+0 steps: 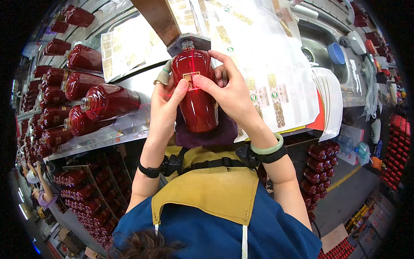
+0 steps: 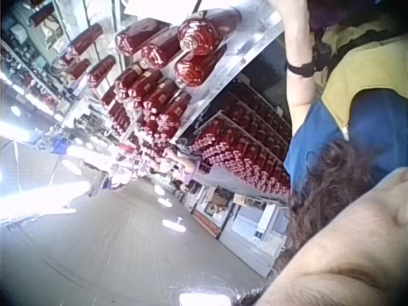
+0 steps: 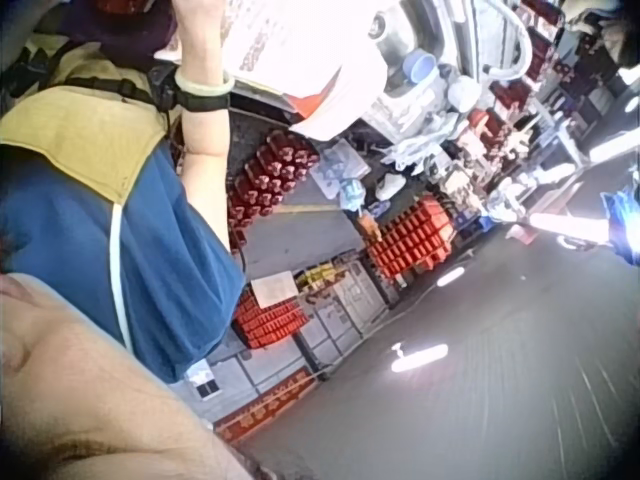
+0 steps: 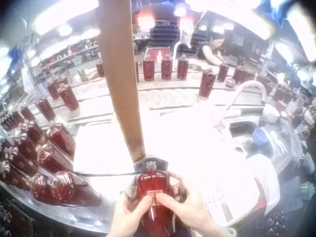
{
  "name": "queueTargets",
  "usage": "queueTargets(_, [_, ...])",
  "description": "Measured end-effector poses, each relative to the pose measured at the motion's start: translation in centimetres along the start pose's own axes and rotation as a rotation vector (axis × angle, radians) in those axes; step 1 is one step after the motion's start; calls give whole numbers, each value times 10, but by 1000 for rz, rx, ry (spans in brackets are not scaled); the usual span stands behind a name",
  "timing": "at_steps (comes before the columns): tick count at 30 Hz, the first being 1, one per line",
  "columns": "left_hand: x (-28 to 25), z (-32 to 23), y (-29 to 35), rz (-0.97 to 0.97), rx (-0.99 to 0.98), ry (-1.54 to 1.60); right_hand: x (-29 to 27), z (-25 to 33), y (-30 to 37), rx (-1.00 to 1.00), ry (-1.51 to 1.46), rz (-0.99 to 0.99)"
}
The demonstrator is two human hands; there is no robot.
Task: Applying labels and cleaning red liquor bottles at a factory production line.
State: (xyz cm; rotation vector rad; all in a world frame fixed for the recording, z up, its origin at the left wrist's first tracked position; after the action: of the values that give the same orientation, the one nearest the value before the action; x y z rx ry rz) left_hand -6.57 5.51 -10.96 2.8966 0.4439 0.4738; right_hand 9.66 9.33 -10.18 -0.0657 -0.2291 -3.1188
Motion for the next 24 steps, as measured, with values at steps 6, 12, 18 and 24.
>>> queueTargets(6, [-2,5,-2,2,23,22,-1,-2,-1,-12,29,6])
queueTargets(12, [0,4,-1,6,34,50,-2,0,-1,-19,40,11])
queueTargets(18, [1,0,2,27,24,116,-14,20,9,48,-59,8])
queueTargets(24, [0,3,5,16,-1,87,-11,37,49,-250,260,8])
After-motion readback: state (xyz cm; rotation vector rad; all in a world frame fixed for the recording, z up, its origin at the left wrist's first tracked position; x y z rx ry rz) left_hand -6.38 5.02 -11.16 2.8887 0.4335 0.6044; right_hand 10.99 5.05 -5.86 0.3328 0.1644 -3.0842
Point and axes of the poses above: each hand's wrist, its own y-axis away from the middle knuckle, its own x-axis out of the palm, z = x × y, the point moved 4 cm from there along -y, towards the middle knuckle, and after that the axes turned 11 degrees about -z, right-handed, at the moved point
